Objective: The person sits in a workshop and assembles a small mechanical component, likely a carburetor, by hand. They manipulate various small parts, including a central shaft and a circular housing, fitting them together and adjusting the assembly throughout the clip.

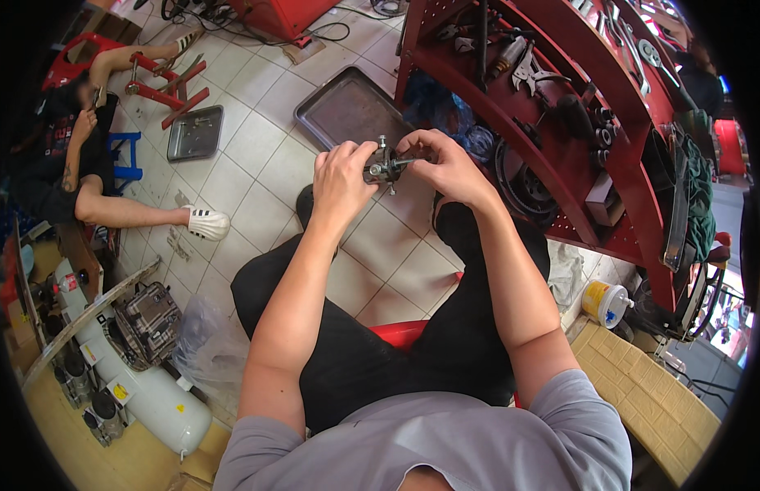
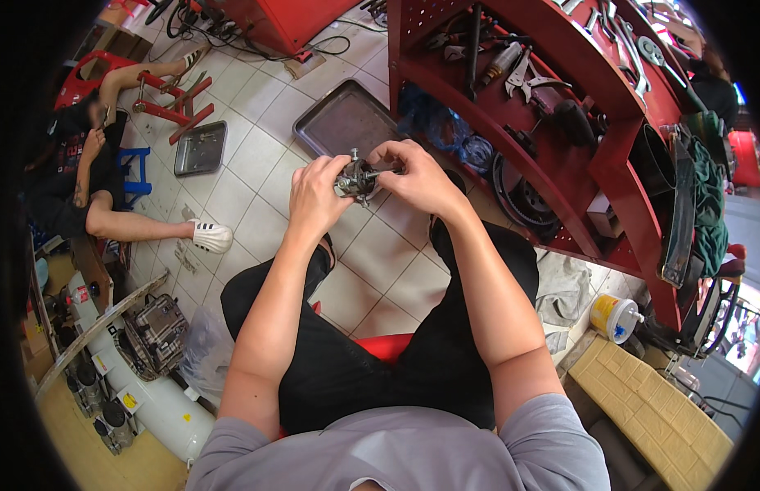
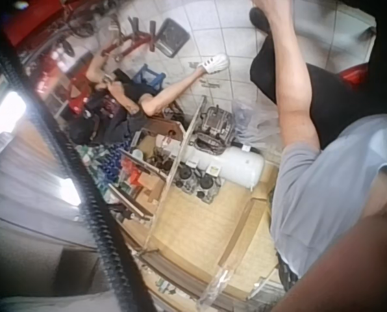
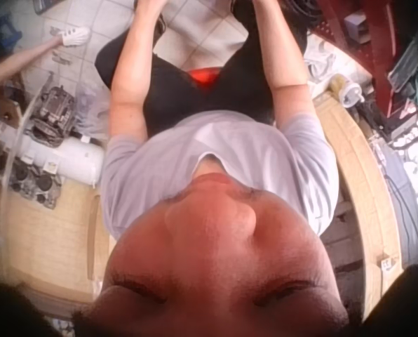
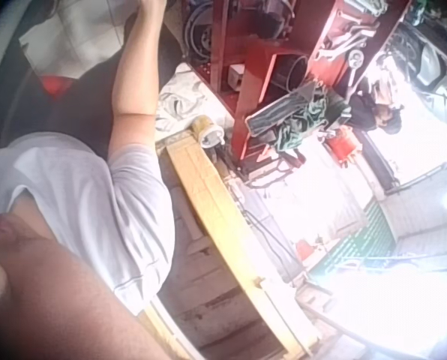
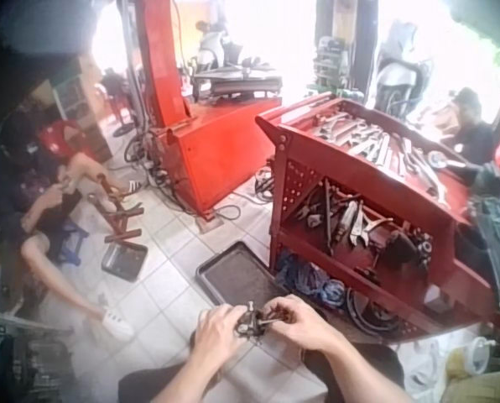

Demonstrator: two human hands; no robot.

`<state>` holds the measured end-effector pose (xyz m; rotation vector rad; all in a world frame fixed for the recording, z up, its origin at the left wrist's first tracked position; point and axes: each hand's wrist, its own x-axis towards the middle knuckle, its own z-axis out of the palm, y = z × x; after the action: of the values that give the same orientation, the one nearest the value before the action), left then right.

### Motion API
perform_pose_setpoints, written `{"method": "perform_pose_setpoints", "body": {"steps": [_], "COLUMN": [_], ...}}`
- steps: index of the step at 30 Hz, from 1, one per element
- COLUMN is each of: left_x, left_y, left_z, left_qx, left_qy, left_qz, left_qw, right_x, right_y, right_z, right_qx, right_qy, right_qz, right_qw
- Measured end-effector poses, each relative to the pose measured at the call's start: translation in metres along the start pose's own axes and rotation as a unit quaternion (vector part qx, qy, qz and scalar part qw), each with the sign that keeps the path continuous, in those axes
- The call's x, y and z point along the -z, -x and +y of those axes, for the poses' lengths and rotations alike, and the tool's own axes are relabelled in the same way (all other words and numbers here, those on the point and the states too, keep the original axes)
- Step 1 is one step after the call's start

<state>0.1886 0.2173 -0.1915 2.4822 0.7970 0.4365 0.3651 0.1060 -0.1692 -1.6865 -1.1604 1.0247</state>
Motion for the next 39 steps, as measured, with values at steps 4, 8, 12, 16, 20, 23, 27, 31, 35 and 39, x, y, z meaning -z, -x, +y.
{"method": "perform_pose_setpoints", "body": {"steps": [4, 8, 12, 16, 20, 23, 27, 31, 35, 39], "left_x": [0.0, -0.002, -0.002, -0.002, -0.003, -0.003, -0.003, -0.005, -0.003, -0.004], "left_y": [0.001, 0.0, 0.0, 0.001, 0.001, 0.001, 0.001, 0.001, 0.001, 0.001], "left_z": [0.001, -0.001, 0.0, 0.0, 0.0, 0.0, 0.0, -0.001, 0.0, 0.0], "left_qx": [0.003, -0.003, -0.001, -0.003, -0.003, -0.005, -0.003, 0.002, -0.002, 0.0], "left_qy": [-0.003, -0.003, -0.004, -0.005, -0.003, -0.004, -0.005, -0.01, -0.007, -0.007], "left_qz": [0.007, 0.011, 0.013, 0.011, 0.014, 0.016, 0.01, 0.006, 0.005, 0.01], "left_qw": [1.0, 1.0, 1.0, 1.0, 1.0, 1.0, 1.0, 1.0, 1.0, 1.0], "right_x": [0.0, 0.006, -0.001, 0.004, -0.003, 0.0, -0.006, -0.004, -0.007, -0.006], "right_y": [0.004, 0.004, 0.004, 0.004, 0.007, 0.004, 0.007, 0.003, 0.006, 0.004], "right_z": [-0.007, -0.01, -0.003, -0.009, -0.008, -0.011, -0.007, -0.006, -0.006, -0.004], "right_qx": [0.006, 0.011, 0.073, 0.05, 0.071, 0.087, 0.058, 0.099, 0.076, 0.101], "right_qy": [0.019, 0.028, 0.058, -0.011, 0.081, -0.014, 0.169, -0.009, 0.144, 0.034], "right_qz": [-0.01, 0.03, 0.034, 0.048, 0.032, 0.027, 0.051, 0.06, 0.068, 0.047], "right_qw": [1.0, 0.999, 0.995, 0.998, 0.994, 0.996, 0.983, 0.993, 0.984, 0.993]}}
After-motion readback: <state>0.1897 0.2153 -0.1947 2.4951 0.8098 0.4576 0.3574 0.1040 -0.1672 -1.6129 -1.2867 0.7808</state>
